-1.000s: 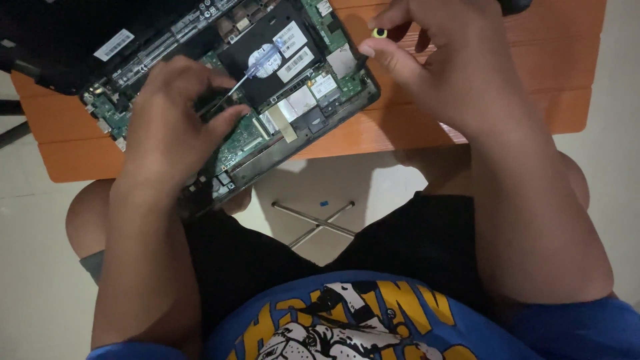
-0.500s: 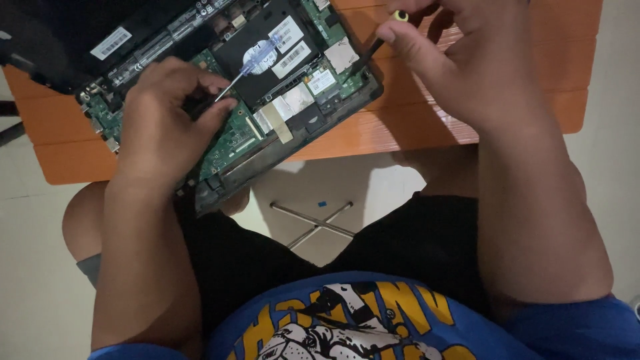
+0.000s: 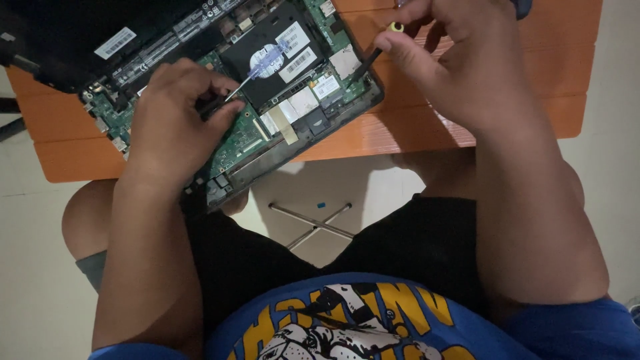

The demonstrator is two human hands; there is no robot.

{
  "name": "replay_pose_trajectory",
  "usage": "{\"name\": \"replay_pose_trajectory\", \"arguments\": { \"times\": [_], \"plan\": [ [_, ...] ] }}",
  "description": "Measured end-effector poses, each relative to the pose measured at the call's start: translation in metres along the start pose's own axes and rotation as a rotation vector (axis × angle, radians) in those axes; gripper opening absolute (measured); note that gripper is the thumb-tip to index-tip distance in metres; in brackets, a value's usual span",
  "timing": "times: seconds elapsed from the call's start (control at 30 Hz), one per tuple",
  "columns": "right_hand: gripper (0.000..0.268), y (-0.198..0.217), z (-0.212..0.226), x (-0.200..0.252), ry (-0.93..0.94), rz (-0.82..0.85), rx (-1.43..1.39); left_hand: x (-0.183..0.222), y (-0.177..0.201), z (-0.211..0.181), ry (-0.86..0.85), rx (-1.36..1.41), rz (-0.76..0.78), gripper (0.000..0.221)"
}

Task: Disassembling the internal components of a laptop using a screwdriver to remove screws and hands to disconnect parts.

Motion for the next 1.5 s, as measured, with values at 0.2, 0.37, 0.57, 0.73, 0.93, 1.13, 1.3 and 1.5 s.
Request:
{"name": "replay_pose_trajectory", "arguments": {
  "times": [0.2, 0.37, 0.57, 0.73, 0.93, 1.13, 1.3, 1.5],
  "plan": [
    [0.012, 0.006, -0.009, 0.001, -0.116, -0.038, -0.122, -0.003, -0.002, -0.003, 0.048, 0.016, 0.022, 0.019],
    [0.016, 0.01, -0.011, 0.002, -0.123, -0.118, -0.206, -0.003, -0.004, 0.0, 0.057, 0.002, 0.014, 0.02],
    [0.013, 0.0, -0.018, -0.009, -0.372, -0.082, -0.17, -0.007, 0.002, 0.0, 0.093, 0.059, 0.03, 0.018],
    [0.016, -0.02, -0.035, -0.01, -0.381, 0.031, 0.105, -0.015, 0.002, 0.01, 0.101, 0.062, 0.058, 0.014],
    [0.016, -0.034, -0.035, -0.017, -0.534, 0.112, 0.156, -0.023, 0.01, 0.009, 0.13, 0.128, 0.085, 0.003],
    [0.016, -0.038, -0.034, -0.023, -0.499, 0.134, 0.238, -0.031, 0.009, 0.015, 0.109, 0.067, 0.123, 0.009],
    [0.007, -0.025, -0.025, -0.014, -0.305, 0.114, 0.253, -0.038, 0.012, 0.016, 0.17, 0.024, 0.226, 0.008],
    [0.006, -0.034, 0.019, -0.019, -0.354, 0.26, 0.209, -0.037, 0.01, 0.02, 0.151, 0.03, 0.196, 0.01]
  ]
}}
Point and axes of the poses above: each hand's wrist, its own x-axis away from the middle knuckle, its own y-axis out of the back of the hand, z = x × y, the point moved 2 cm from there along -x, towards the middle knuckle, and after that the axes turned 4 degrees about z, right-handed, at the moved point
